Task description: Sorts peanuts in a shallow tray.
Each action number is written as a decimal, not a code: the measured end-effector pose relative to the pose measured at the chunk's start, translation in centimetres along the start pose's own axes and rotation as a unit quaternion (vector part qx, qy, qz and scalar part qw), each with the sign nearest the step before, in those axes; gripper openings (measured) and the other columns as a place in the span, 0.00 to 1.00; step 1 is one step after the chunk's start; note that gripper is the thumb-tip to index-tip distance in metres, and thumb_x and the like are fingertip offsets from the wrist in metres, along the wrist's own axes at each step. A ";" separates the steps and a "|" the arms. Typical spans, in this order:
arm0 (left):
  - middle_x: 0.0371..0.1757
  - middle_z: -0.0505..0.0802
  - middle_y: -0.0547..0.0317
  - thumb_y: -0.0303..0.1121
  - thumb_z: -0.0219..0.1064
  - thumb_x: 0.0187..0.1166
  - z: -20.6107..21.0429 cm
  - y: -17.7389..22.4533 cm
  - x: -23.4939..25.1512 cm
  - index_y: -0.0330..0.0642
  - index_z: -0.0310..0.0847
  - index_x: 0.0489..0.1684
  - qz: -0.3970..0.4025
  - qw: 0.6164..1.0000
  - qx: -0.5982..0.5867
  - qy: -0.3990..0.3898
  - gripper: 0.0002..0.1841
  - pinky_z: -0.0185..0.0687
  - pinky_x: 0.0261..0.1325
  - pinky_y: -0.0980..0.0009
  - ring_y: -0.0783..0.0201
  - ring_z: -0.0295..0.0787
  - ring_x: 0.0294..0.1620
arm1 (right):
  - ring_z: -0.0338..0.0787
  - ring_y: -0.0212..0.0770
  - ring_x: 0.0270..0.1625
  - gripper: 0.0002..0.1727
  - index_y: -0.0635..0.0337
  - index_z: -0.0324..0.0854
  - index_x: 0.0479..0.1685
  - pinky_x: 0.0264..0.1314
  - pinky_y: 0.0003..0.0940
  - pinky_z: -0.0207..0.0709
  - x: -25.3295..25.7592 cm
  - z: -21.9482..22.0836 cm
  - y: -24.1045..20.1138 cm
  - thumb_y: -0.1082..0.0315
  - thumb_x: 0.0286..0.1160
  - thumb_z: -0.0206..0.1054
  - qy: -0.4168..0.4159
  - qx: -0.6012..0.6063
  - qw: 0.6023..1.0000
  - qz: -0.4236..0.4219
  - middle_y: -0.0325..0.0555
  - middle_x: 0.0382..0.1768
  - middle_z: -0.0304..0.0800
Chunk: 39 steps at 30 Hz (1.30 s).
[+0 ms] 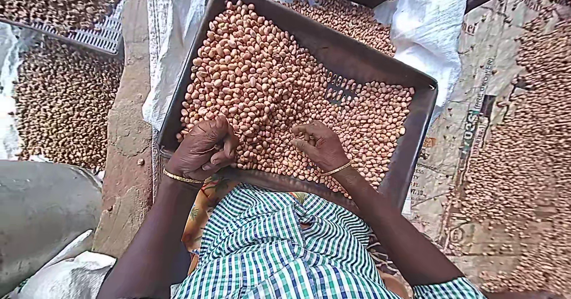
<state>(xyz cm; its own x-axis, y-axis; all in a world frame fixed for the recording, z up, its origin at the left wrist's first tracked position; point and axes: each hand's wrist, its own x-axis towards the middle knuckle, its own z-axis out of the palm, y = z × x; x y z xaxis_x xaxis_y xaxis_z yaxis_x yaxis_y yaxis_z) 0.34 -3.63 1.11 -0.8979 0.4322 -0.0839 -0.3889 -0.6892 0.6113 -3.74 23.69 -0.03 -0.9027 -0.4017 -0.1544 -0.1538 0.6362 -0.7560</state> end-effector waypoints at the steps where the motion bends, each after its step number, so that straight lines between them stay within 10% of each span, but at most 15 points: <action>1: 0.12 0.82 0.74 0.46 0.59 0.88 0.0 -0.1 0.0 0.47 0.89 0.23 0.002 1.000 -0.001 -0.001 0.22 0.69 0.15 0.90 0.84 0.73 0.10 | 0.78 0.41 0.30 0.13 0.65 0.91 0.54 0.36 0.34 0.74 0.0 0.4 0.3 0.72 0.73 0.74 0.009 -0.041 0.998 -0.039 0.54 0.36 0.83; 6: 0.12 0.82 0.74 0.46 0.59 0.88 0.0 0.0 0.1 0.46 0.89 0.24 0.010 1.000 0.003 -0.006 0.22 0.69 0.15 0.89 0.85 0.73 0.10 | 0.68 0.16 0.18 0.09 0.53 0.88 0.39 0.22 0.10 0.64 0.2 -0.6 1.6 0.72 0.82 0.62 0.048 0.296 0.954 0.021 0.26 0.22 0.80; 9: 0.12 0.82 0.74 0.46 0.58 0.89 0.0 -0.1 0.0 0.46 0.88 0.23 0.007 1.000 0.012 -0.006 0.22 0.69 0.14 0.89 0.85 0.72 0.09 | 0.83 0.20 0.30 0.18 0.46 0.82 0.38 0.36 0.16 0.78 0.3 -1.5 1.6 0.70 0.83 0.44 0.033 0.481 0.872 0.084 0.25 0.30 0.86; 13: 0.11 0.80 0.74 0.47 0.59 0.88 0.1 -0.2 0.0 0.46 0.88 0.22 0.012 1.000 0.014 0.006 0.23 0.66 0.12 0.89 0.84 0.70 0.08 | 0.71 0.21 0.23 0.06 0.58 0.85 0.49 0.26 0.14 0.66 -0.4 -0.4 0.4 0.74 0.79 0.67 0.015 0.162 0.984 0.065 0.34 0.30 0.78; 17: 0.11 0.80 0.74 0.47 0.58 0.88 0.1 -0.2 -0.1 0.47 0.87 0.22 0.016 0.999 0.027 0.006 0.23 0.66 0.12 0.89 0.84 0.70 0.08 | 0.80 0.44 0.30 0.11 0.67 0.92 0.51 0.36 0.35 0.76 -0.2 1.4 0.3 0.73 0.72 0.73 0.040 -0.072 0.995 -0.064 0.56 0.35 0.83; 20: 0.12 0.81 0.74 0.46 0.58 0.89 0.1 -0.2 0.0 0.46 0.88 0.22 0.018 1.000 0.018 0.000 0.23 0.66 0.13 0.89 0.84 0.70 0.08 | 0.75 0.29 0.27 0.05 0.65 0.90 0.44 0.33 0.20 0.72 -0.3 0.5 0.9 0.74 0.75 0.71 0.038 0.066 0.997 -0.033 0.43 0.30 0.82; 24: 0.11 0.80 0.73 0.47 0.56 0.90 0.0 -0.2 -0.1 0.45 0.87 0.22 0.011 1.000 0.020 -0.002 0.24 0.64 0.12 0.89 0.84 0.68 0.08 | 0.66 0.17 0.16 0.09 0.51 0.88 0.43 0.18 0.10 0.61 -1.6 -1.6 -0.3 0.73 0.83 0.61 0.031 0.420 0.904 0.076 0.26 0.23 0.81; 28: 0.13 0.81 0.69 0.55 0.43 0.92 1.3 0.2 0.4 0.37 0.89 0.38 -0.107 0.991 0.074 0.036 0.33 0.63 0.09 0.90 0.84 0.68 0.07 | 0.70 0.14 0.20 0.05 0.57 0.88 0.45 0.22 0.08 0.65 -1.3 -0.3 -5.5 0.75 0.76 0.69 -0.002 0.368 0.930 -0.018 0.23 0.23 0.80; 32: 0.12 0.83 0.70 0.48 0.42 0.95 1.7 0.6 0.6 0.40 0.89 0.27 -0.108 0.989 0.091 0.046 0.32 0.62 0.10 0.90 0.85 0.68 0.07 | 0.70 0.14 0.27 0.05 0.62 0.87 0.45 0.30 0.07 0.65 -0.5 0.6 -5.1 0.73 0.77 0.70 -0.028 0.231 0.972 -0.038 0.30 0.31 0.80; 39: 0.16 0.85 0.77 0.47 0.54 0.91 0.5 0.0 0.7 0.52 0.87 0.20 0.002 0.999 0.040 0.003 0.25 0.66 0.14 0.91 0.87 0.73 0.11 | 0.84 0.50 0.28 0.07 0.70 0.92 0.37 0.34 0.43 0.79 -1.6 2.9 -2.4 0.72 0.67 0.76 -0.099 -0.060 0.987 -0.107 0.58 0.30 0.85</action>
<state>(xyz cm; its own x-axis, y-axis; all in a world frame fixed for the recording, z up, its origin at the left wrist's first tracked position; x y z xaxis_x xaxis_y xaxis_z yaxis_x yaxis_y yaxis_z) -0.20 -3.10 1.43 -0.9009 0.4255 -0.0852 -0.3671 -0.6426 0.6726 -0.78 20.85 0.16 -0.7495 -0.6490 -0.1304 -0.3899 0.5920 -0.7054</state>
